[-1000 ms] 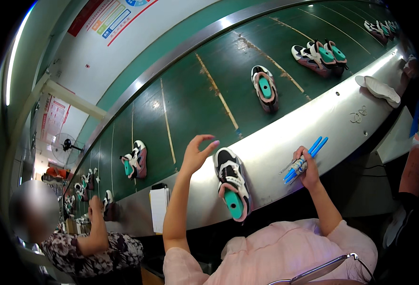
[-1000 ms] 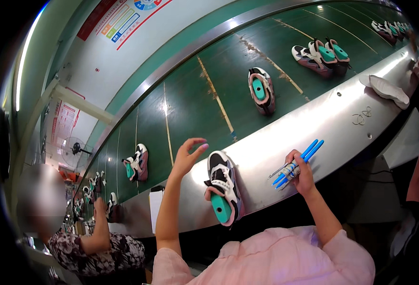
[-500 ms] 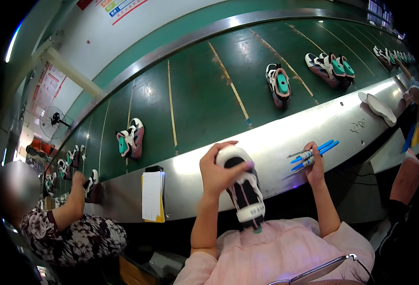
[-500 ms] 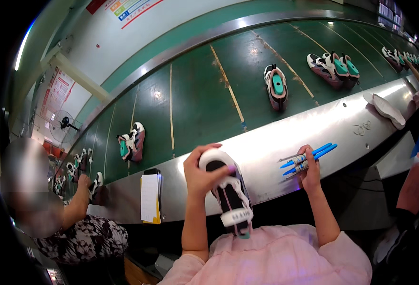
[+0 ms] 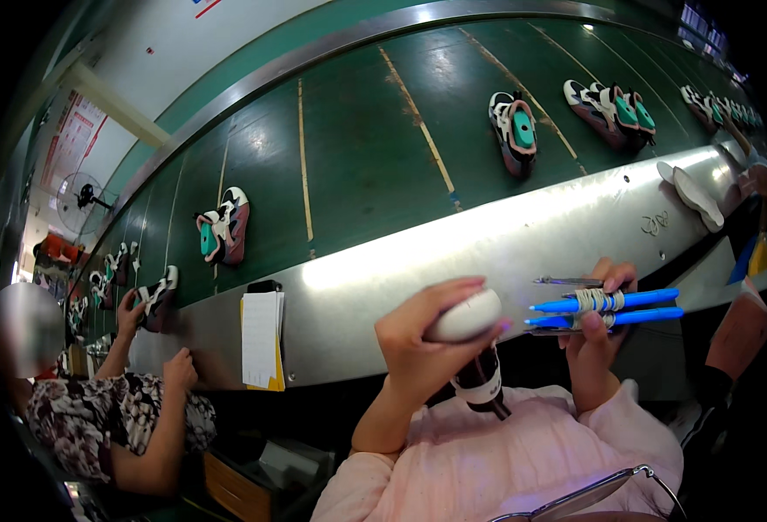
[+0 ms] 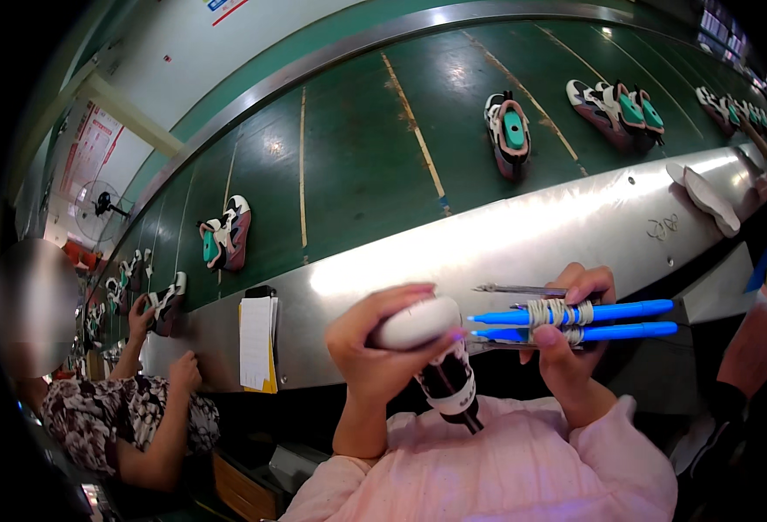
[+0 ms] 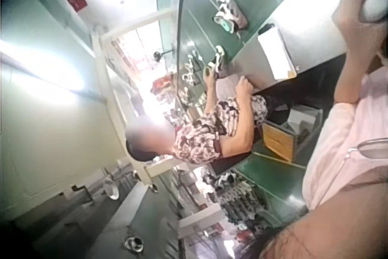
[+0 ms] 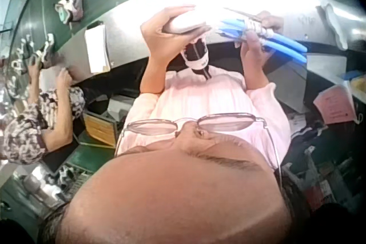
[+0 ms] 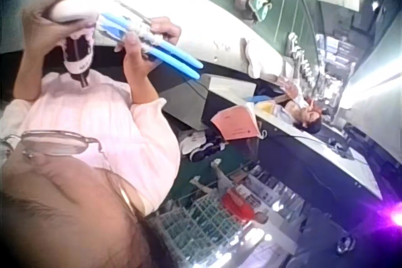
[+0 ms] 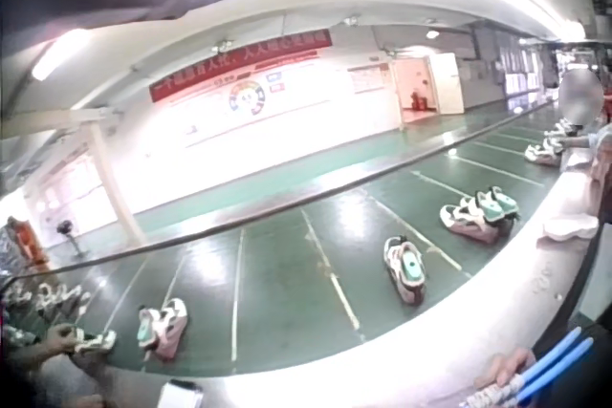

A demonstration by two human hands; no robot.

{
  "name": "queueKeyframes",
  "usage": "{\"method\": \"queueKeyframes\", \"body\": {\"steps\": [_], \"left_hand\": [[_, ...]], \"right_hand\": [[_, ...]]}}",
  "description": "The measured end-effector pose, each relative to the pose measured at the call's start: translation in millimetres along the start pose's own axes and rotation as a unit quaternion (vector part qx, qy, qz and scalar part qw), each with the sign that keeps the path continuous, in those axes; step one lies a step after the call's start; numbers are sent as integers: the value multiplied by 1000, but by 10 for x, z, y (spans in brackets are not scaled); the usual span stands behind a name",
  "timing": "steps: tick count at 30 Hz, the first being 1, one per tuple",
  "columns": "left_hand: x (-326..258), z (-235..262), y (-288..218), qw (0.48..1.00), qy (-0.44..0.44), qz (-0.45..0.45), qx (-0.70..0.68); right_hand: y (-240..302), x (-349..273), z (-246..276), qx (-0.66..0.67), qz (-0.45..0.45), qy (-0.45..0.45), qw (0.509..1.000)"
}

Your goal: The person picks up shoes from a moving conveyor belt and uses a pair of blue-handled pliers to trim excess material from the shoe's sole. The person handles the shoes one at a time, performing the trimming action before placing the finished shoe back onto the belt.

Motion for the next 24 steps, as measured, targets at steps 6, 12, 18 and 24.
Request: {"method": "queueKeyframes", "body": {"steps": [6,12,18,24], "left_hand": [[66,-35,185,999,-25,30,-5],[48,32,169,999,-20,37,24],[21,60,178,999,-31,19,17],[15,95,176,999,-28,10,31]], "right_hand": [[-63,23,-153,-46,91,51,993],[-103,-72,-275,-156,158,129,967],[-197,-151,-322,-145,172,127,966],[-187,-143,-354,-145,209,144,956]]}}
Point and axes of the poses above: each hand's wrist, its own x-axis towards the middle knuckle, its own z-axis out of the back of the hand, y = z × x, the point moved 2 cm from there along x, towards the middle knuckle, and after that the axes turned 8 degrees about z, right-handed, at the moved point
